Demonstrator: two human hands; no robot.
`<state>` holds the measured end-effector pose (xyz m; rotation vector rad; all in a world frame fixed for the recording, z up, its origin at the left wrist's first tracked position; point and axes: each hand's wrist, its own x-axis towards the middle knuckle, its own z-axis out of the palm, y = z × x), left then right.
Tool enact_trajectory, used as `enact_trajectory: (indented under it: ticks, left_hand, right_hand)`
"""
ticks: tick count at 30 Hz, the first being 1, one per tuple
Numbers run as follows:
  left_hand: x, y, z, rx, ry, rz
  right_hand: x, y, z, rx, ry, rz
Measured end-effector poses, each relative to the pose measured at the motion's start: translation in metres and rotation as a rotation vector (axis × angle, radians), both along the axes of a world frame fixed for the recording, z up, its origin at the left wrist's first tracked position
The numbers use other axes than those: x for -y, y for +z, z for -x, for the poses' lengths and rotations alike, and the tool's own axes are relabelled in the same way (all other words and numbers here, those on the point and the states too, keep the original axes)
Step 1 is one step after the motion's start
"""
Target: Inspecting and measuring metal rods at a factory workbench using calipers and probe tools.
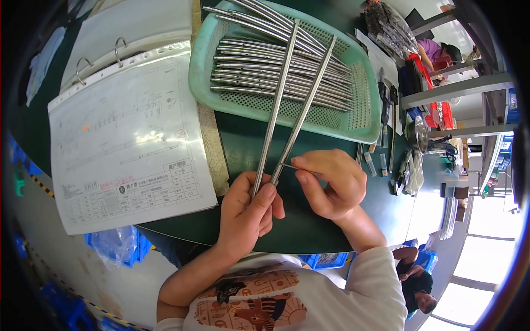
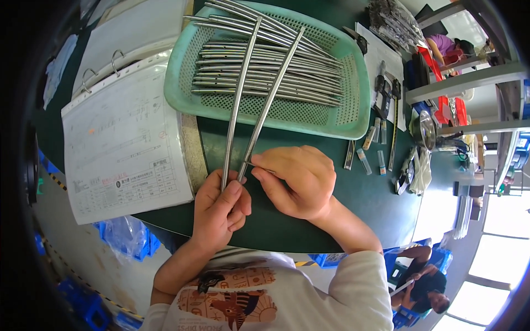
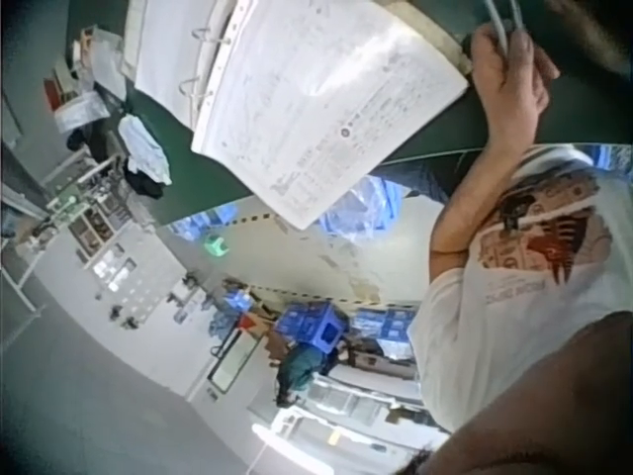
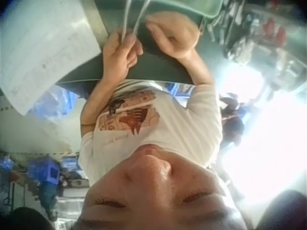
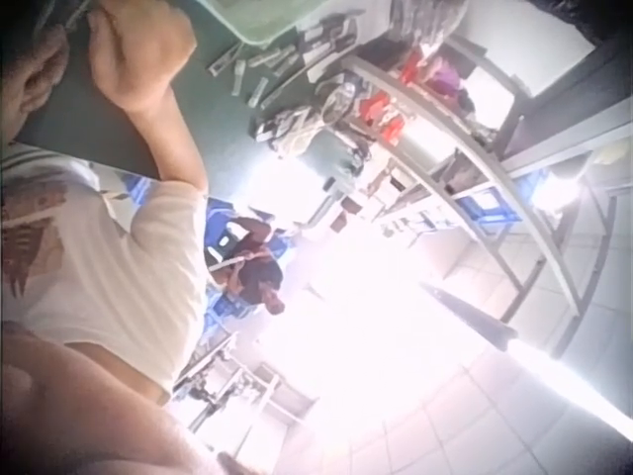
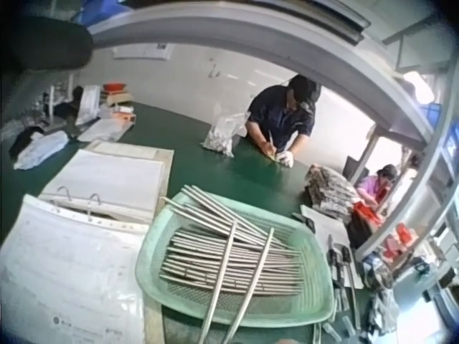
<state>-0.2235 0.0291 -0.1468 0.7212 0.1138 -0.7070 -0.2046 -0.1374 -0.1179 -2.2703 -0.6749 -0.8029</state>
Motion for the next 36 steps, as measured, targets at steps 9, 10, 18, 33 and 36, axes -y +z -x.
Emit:
enact_trajectory:
  ticks: [9, 10, 18, 33, 36]
  left_hand:
    - [0.002, -0.006, 0.002, 0.082, -0.002, 0.025]
    - [0.002, -0.006, 0.002, 0.083, 0.0, 0.045]
    - [0.001, -0.001, 0.001, 0.074, -0.01, 0.002]
    - [-0.003, -0.002, -0.002, 0.084, -0.084, -0.027]
    - [-0.001, -0.001, -0.001, 0.074, -0.08, -0.03]
  right_hand:
    - [0.004, 0.002, 0.009, 0.063, 0.022, 0.111]
    - [0.003, 0.002, 0.01, 0.069, 0.049, 0.097]
    - [0.002, 0.005, 0.008, 0.058, 0.038, 0.136]
    - [-0.005, -0.001, 0.01, 0.062, 0.058, 0.086]
    - [-0.004, 0.0, 0.013, 0.043, 0.057, 0.105]
